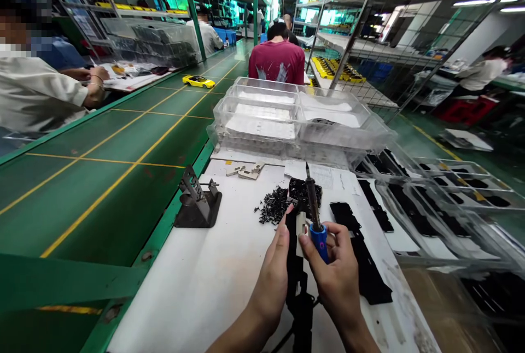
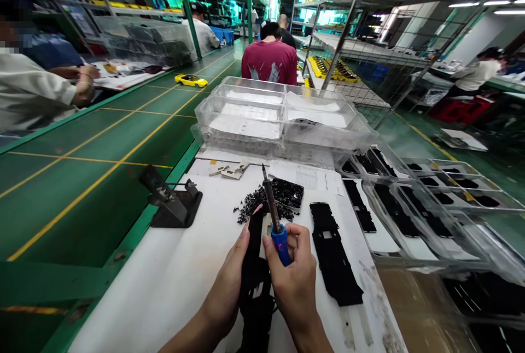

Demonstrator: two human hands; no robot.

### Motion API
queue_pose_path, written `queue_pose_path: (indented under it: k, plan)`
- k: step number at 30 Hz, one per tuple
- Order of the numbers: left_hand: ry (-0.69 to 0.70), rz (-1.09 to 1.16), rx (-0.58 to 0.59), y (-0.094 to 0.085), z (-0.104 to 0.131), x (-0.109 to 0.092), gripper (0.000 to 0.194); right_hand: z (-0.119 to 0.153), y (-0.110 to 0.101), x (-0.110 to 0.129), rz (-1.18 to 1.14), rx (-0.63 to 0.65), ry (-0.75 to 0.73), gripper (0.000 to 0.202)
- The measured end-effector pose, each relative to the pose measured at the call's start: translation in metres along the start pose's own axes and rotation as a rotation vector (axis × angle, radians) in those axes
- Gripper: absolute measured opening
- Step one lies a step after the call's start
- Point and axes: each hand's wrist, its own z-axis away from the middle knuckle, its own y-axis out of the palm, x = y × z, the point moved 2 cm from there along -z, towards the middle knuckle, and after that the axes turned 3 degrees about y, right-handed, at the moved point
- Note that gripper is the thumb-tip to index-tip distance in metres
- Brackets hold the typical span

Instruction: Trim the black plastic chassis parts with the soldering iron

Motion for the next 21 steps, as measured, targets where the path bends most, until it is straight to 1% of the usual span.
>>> queue_pose_path:
  k: [2,5,10,13,17,21]
  plan:
    - [-0.015,0.004,0.021,0.0,-0.009,0.002,0.044,-0.008,0.002,-0.004,-0.022,0.034,0.003,0.033]
    - [-0.039,0.089,0.065,-0.001,-0.026,0.001,0.043,-0.026,0.006,-0.01,-0.06,0.104,0.017,0.032]
    - [-0.006,0.146,0.074,0.001,-0.054,-0.003,0.043,-0.061,0.016,-0.016,-0.098,0.096,0.015,0.033]
    - [-0.024,0.15,0.075,0.002,-0.065,-0.006,0.048,-0.076,0.027,-0.018,-0.174,0.133,0.043,0.038]
    - [-0.021,0.154,0.077,-0.001,-0.077,-0.007,0.051,-0.083,0.037,-0.024,-0.245,0.18,0.123,0.043]
    - [-0.037,0.155,0.058,-0.008,-0.082,0.001,0.049,-0.084,0.034,-0.032,-0.256,0.184,0.188,0.042]
